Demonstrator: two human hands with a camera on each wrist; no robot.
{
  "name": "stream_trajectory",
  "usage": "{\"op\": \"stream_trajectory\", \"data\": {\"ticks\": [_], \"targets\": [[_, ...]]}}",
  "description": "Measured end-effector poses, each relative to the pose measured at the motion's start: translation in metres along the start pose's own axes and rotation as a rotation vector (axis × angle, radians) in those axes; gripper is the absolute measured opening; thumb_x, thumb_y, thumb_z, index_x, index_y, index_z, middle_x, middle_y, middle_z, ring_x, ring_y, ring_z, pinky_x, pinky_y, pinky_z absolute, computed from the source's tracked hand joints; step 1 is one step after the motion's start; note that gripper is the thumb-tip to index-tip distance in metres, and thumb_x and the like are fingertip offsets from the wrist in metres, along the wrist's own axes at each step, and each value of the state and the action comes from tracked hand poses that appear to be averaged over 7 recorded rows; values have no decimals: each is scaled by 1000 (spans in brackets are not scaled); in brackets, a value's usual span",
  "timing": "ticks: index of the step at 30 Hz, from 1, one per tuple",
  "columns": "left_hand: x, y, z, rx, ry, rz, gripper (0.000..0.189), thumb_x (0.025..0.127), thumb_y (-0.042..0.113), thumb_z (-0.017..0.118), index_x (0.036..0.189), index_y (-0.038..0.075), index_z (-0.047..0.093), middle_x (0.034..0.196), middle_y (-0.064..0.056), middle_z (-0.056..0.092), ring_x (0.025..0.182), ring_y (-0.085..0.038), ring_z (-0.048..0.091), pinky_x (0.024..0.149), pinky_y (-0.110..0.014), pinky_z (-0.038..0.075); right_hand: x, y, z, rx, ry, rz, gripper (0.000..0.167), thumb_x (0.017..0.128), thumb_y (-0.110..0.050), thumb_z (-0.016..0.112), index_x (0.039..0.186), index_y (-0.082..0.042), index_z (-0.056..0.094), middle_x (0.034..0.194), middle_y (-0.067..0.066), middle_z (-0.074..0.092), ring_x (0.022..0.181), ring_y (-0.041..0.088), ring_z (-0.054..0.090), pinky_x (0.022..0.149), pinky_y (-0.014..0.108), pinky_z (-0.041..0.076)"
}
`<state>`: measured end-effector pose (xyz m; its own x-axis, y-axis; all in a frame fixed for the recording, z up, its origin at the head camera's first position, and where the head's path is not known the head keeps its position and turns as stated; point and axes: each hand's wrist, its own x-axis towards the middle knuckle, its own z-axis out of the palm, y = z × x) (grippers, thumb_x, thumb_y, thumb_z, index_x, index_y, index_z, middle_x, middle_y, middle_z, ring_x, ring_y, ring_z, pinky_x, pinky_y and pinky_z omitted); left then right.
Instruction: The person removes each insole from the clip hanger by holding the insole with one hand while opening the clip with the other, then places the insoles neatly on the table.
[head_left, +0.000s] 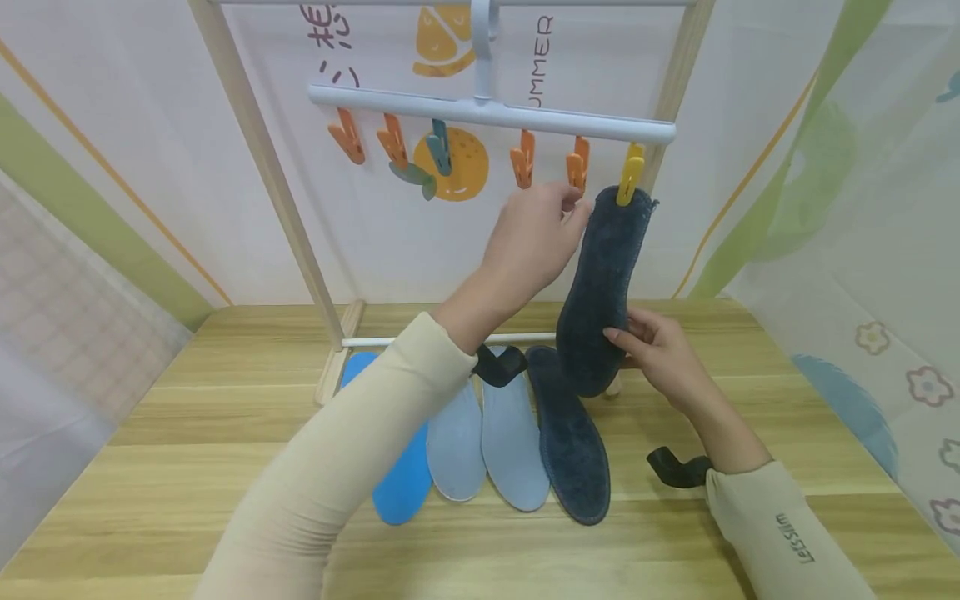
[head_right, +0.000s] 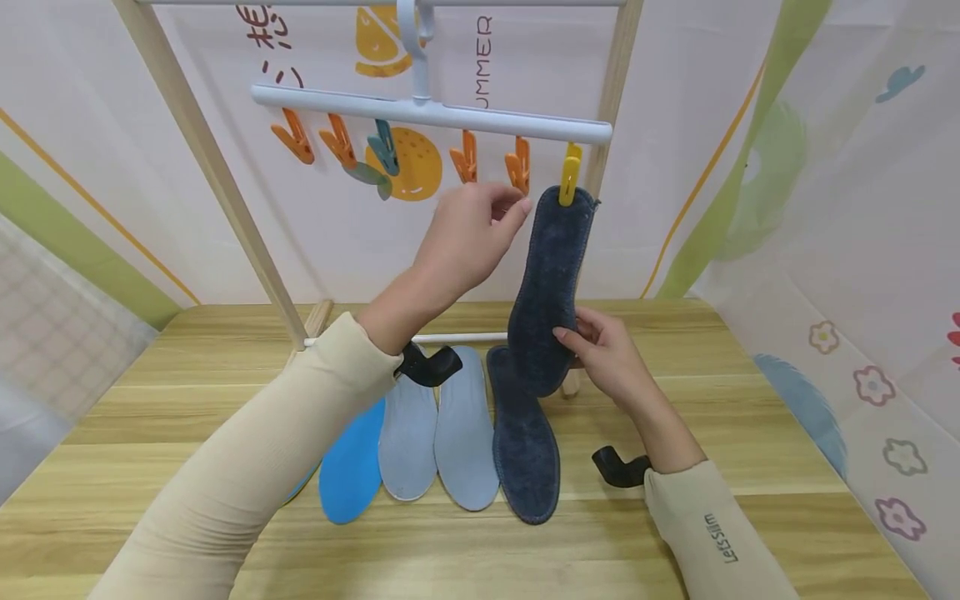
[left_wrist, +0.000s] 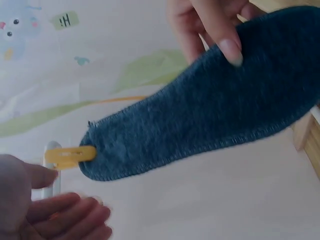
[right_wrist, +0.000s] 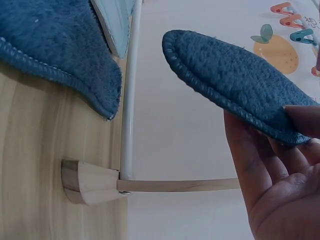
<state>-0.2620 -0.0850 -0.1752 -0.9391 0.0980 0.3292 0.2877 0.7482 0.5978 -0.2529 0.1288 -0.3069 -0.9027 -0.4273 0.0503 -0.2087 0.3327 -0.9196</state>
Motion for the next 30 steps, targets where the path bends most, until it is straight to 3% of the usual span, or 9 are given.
{"op": "stream_trajectory", "data": {"ticks": [6, 14, 18, 24, 30], "targets": [[5, 11, 2, -62, -53, 68, 46, 105, 31, 56, 146, 11, 53, 145, -3, 60, 129, -13, 62, 104, -27, 52, -2, -5, -1, -9, 9, -1, 45, 105, -18, 56, 147, -4, 51, 133, 25, 64, 98, -4, 70, 78, 28, 62], [16, 12, 6, -266, -91, 34, 53, 106, 32, 54, 153, 11, 43, 157, 0, 48, 140, -11, 51, 113, -25, 45, -5, -8, 0, -40, 8, -9, 41, 104, -16, 57, 143, -2, 54, 131, 27, 64, 96, -3, 70, 77, 28, 62], [25, 11, 9, -314, -122, 21, 58, 106, 40, 50, 156, 13, 38, 159, 0, 45, 142, -10, 49, 114, -26, 44, -5, -6, -1, -45, -4, -25, 40, 104, -15, 56, 142, -1, 54, 130, 27, 65, 96, -2, 71, 76, 29, 62], [41, 11, 12, -341, -173, -7, 62, 107, 44, 46, 158, 12, 33, 156, 0, 49, 142, -9, 49, 115, -25, 42, -4, -6, -3, -58, -24, -26, 42, 105, -16, 56, 145, -3, 52, 130, 26, 66, 96, -3, 70, 76, 28, 62], [51, 12, 16, -353, -179, -28, 60, 107, 43, 48, 157, 13, 36, 149, -2, 57, 138, -10, 53, 113, -26, 45, -4, -7, -4, -52, -41, -26, 44, 105, -16, 56, 147, -4, 49, 131, 26, 65, 98, -3, 69, 77, 28, 62]]}}
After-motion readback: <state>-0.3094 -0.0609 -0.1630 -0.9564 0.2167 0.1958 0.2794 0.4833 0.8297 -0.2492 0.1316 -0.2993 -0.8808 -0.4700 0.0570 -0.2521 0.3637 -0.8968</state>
